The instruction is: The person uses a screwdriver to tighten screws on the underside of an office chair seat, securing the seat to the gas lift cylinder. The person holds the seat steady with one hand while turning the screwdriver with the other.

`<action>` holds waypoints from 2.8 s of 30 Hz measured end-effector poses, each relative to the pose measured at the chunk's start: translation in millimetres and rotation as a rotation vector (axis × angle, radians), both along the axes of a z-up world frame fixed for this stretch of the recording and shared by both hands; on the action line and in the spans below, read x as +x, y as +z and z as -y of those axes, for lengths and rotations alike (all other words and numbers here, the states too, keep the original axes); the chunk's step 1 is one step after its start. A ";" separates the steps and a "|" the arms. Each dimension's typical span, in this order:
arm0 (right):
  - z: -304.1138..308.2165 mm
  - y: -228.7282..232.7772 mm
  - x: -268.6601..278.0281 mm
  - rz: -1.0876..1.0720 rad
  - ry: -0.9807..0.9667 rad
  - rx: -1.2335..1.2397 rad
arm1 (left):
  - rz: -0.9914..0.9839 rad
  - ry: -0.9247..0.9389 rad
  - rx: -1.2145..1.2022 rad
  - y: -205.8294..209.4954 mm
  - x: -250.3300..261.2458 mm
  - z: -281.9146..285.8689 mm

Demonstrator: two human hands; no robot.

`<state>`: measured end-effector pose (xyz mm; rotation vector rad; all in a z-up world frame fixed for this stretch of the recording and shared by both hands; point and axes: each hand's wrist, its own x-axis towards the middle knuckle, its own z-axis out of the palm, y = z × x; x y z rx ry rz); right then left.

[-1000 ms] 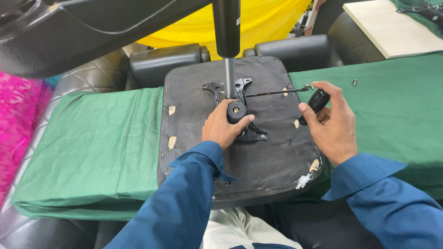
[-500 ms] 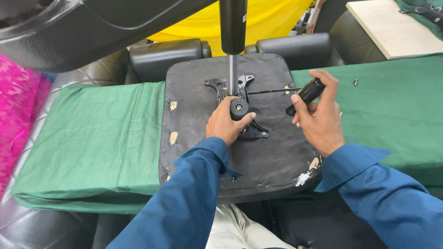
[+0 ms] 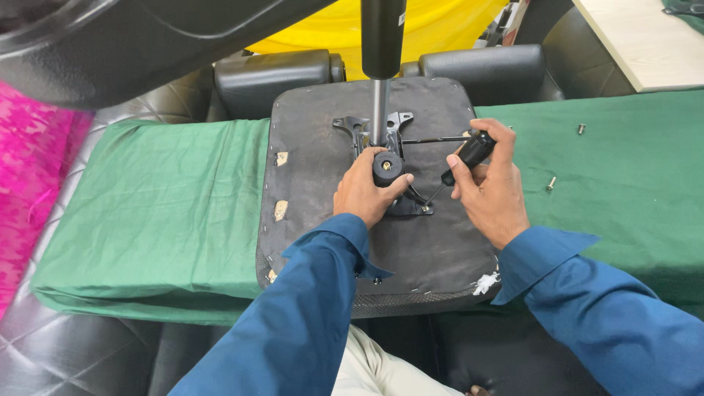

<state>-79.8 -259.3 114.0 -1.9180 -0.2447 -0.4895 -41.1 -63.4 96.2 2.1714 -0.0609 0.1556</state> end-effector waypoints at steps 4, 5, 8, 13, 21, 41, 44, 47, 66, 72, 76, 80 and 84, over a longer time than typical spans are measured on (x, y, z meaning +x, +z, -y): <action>0.8 -0.7 -2.9 0.014 0.007 -0.003 | 0.000 0.010 0.007 -1.5 0.8 1.2; 0.6 -0.7 -3.9 0.015 0.007 -0.006 | 0.006 0.010 0.005 -2.0 0.6 1.5; -2.2 1.5 -6.0 0.029 0.006 -0.014 | 0.017 0.011 0.000 -1.5 -0.1 1.1; -5.0 10.7 -10.8 -0.021 -0.059 -0.084 | -0.010 0.021 -0.015 0.5 -2.6 1.9; -17.1 24.5 -5.2 0.308 -0.182 -0.200 | -0.008 -0.021 -0.035 -4.0 0.7 -1.8; -6.1 35.2 -10.6 -0.007 -0.081 -0.017 | -0.120 -0.127 0.581 -51.6 -41.1 -46.9; -7.4 31.3 -14.2 0.118 -0.087 -0.080 | -0.149 -0.145 0.622 -54.7 -42.2 -50.8; -12.3 26.3 -16.3 0.232 -0.118 -0.126 | -0.136 -0.152 0.655 -59.6 -43.1 -54.0; -28.1 27.4 -10.1 0.186 -0.024 0.017 | 0.148 -0.060 0.632 -76.8 -67.9 -59.8; -9.5 26.5 -5.8 0.081 -0.038 0.085 | 0.171 -0.048 0.632 -77.5 -67.6 -60.2; -0.7 27.0 -7.1 0.032 0.098 0.220 | 0.162 -0.038 0.620 -79.6 -66.7 -59.9; 3.4 28.1 -9.9 -0.104 0.044 0.333 | 0.179 -0.043 0.635 -81.8 -66.7 -60.6; 1.2 27.2 -11.1 0.057 -0.075 0.102 | 0.169 -0.044 0.624 -83.0 -65.5 -61.3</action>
